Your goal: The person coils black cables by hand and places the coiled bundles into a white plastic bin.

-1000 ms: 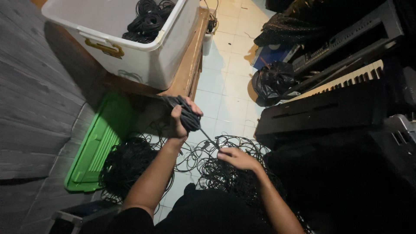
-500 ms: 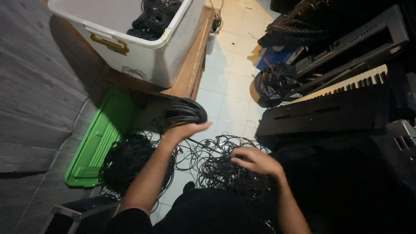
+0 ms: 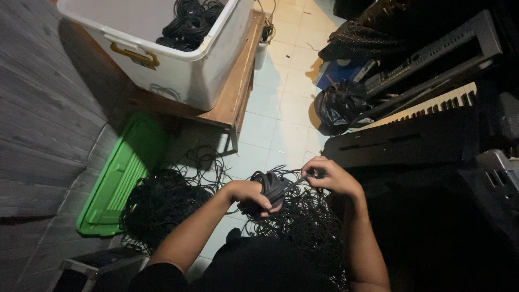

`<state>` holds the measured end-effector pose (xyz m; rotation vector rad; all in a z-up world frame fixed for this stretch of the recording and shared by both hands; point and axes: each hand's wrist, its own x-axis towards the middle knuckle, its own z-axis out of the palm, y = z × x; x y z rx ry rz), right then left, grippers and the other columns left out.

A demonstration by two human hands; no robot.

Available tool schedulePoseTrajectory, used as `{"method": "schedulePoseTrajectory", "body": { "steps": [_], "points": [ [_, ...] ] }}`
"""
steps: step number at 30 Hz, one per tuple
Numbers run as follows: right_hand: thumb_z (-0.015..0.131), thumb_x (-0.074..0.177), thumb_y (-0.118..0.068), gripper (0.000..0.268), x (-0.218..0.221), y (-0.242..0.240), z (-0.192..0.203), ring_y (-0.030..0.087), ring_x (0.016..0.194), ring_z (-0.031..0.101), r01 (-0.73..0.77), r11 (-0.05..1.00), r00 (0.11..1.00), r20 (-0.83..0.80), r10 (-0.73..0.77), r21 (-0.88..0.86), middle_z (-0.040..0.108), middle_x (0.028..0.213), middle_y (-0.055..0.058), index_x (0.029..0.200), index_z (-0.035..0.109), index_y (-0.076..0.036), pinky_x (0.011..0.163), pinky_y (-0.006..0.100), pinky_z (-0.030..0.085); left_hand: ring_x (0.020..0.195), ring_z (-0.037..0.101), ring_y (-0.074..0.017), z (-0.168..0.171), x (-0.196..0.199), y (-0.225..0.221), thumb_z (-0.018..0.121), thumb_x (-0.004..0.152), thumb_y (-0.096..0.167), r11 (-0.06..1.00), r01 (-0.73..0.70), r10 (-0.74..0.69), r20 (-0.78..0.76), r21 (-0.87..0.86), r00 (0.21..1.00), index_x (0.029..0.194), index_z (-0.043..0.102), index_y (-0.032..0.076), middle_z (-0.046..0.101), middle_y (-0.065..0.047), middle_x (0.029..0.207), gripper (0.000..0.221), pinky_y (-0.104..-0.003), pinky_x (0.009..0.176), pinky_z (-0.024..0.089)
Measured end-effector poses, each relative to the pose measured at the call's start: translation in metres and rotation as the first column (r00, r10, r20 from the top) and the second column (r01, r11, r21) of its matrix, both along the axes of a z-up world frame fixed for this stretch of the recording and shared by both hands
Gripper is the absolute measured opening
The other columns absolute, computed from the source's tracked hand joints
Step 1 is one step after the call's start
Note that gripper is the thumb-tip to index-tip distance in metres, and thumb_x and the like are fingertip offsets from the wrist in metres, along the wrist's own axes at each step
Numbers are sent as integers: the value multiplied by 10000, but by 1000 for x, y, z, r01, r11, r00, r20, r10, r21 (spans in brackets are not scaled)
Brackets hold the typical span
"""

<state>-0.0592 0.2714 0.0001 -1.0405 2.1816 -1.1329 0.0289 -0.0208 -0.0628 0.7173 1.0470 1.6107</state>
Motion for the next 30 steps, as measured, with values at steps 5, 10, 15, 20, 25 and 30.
{"method": "schedulePoseTrajectory", "body": {
  "steps": [5,10,15,20,25,30],
  "points": [
    [711,814,-93,180,2,-10,-8,151,891,664,-7,999,1000,-22,8,31,734,933,53,988,754,-69,813,297,503,706,647,-135,2,8,5,753,856,444,995,11,-32,213,99,976,983,631,74,638,-14,796,410,-289,644,586],
    [702,790,-39,189,-2,-8,-6,143,639,614,237,966,960,131,-249,102,724,905,62,975,742,-49,533,277,449,736,645,-157,-13,19,26,760,877,451,999,21,-28,204,33,979,1003,626,30,648,-41,843,459,-302,675,570],
    [731,799,-74,242,-3,-23,-24,137,710,688,201,959,975,50,-215,201,779,967,31,1036,767,-107,566,271,504,723,665,-162,-7,27,33,769,845,436,955,-50,-80,415,292,907,1000,635,26,657,-43,828,459,-341,705,605],
    [723,860,-124,238,8,-36,-70,167,832,735,28,991,999,31,-33,132,801,989,78,1091,767,-91,749,317,564,714,726,-216,-15,12,30,770,844,507,731,-238,-111,455,639,883,949,644,24,693,-76,774,510,-370,713,631],
    [550,953,-78,223,33,-46,-117,174,929,721,1,996,994,113,-11,94,774,1026,70,1103,715,-67,861,324,553,844,740,-280,-11,-34,-1,857,769,519,428,-374,-30,426,823,904,979,644,61,719,-87,847,547,-449,842,605],
    [500,1007,-95,189,53,-40,-112,230,834,643,-38,988,975,222,5,147,701,893,99,1092,664,-57,790,377,529,903,689,-268,18,-34,-42,736,916,498,239,-798,568,587,554,577,1072,557,70,636,-66,901,490,-438,889,561]
  ]
}}
